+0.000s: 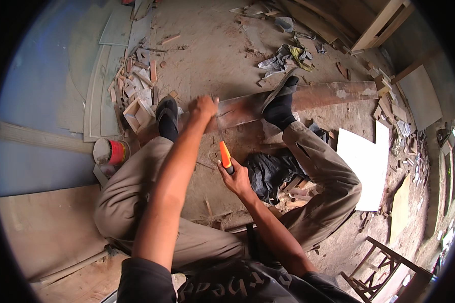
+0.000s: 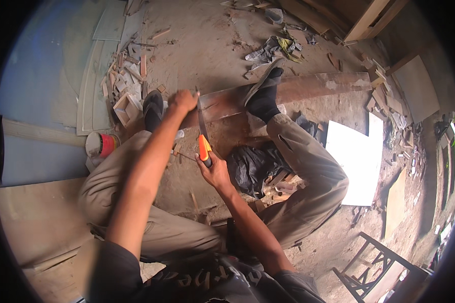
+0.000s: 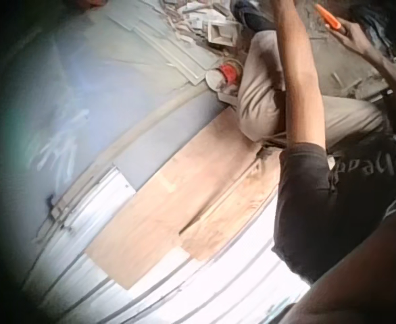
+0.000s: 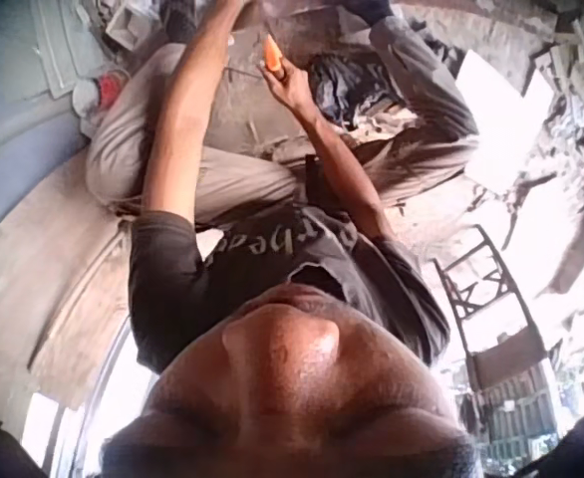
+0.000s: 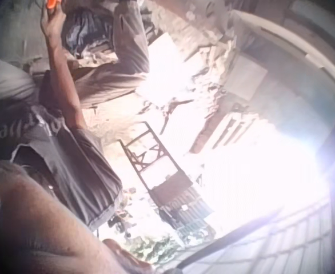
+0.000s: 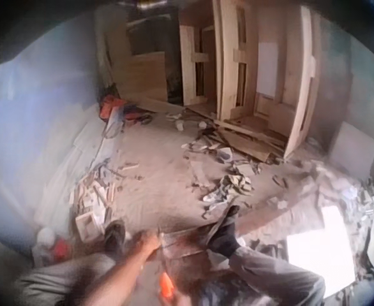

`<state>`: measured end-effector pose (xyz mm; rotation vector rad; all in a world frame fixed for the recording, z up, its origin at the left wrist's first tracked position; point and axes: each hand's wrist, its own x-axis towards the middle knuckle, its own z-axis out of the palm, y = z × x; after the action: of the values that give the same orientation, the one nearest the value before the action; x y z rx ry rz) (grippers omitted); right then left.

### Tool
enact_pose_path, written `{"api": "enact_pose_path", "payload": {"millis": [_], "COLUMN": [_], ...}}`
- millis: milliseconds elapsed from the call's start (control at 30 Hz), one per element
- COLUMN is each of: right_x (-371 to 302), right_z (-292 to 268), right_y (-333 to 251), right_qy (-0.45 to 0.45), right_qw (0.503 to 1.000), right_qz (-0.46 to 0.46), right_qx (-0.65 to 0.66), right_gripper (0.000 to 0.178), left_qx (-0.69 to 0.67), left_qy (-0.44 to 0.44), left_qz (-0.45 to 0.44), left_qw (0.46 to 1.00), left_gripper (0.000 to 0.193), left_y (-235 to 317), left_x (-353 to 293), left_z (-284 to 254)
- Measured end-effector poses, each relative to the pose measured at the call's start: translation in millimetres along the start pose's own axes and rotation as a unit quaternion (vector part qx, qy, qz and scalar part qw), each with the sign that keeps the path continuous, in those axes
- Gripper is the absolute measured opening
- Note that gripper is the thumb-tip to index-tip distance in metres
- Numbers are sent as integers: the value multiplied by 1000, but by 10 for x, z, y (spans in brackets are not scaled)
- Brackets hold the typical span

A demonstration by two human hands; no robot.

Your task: The person sits on the floor and uses a hand saw to cut a long wooden plank resting on a support. They hold the plank with one hand and saw with the other, completing a cut and separating a piece of wood.

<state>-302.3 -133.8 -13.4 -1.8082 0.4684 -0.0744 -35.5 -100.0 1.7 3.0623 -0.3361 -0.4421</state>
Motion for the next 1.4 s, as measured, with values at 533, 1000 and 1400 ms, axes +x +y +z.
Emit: {"api": "enact_pose_path", "payload": {"millis": [533,1000,1400], "right_x": [204,82,-128], "right_z": [232,129,155], "right_y": [165,238,218], "right_qy": [30,18,-38], "right_qw": [999,996,997], "right_qz": [12,53,48], "right_qx": [10,66,47], "right_gripper": [18,18,18], "left_qx": [-116,-85,-93], "left_qy": [13,-22,5], "left_qz": [-56,-38,-43], "left_qw": [992,995,995], "left_gripper": [33,37,42], "left_y": [51,161,-32], "left_x": [-55,-118,-318], "left_z": [676,687,845]}}
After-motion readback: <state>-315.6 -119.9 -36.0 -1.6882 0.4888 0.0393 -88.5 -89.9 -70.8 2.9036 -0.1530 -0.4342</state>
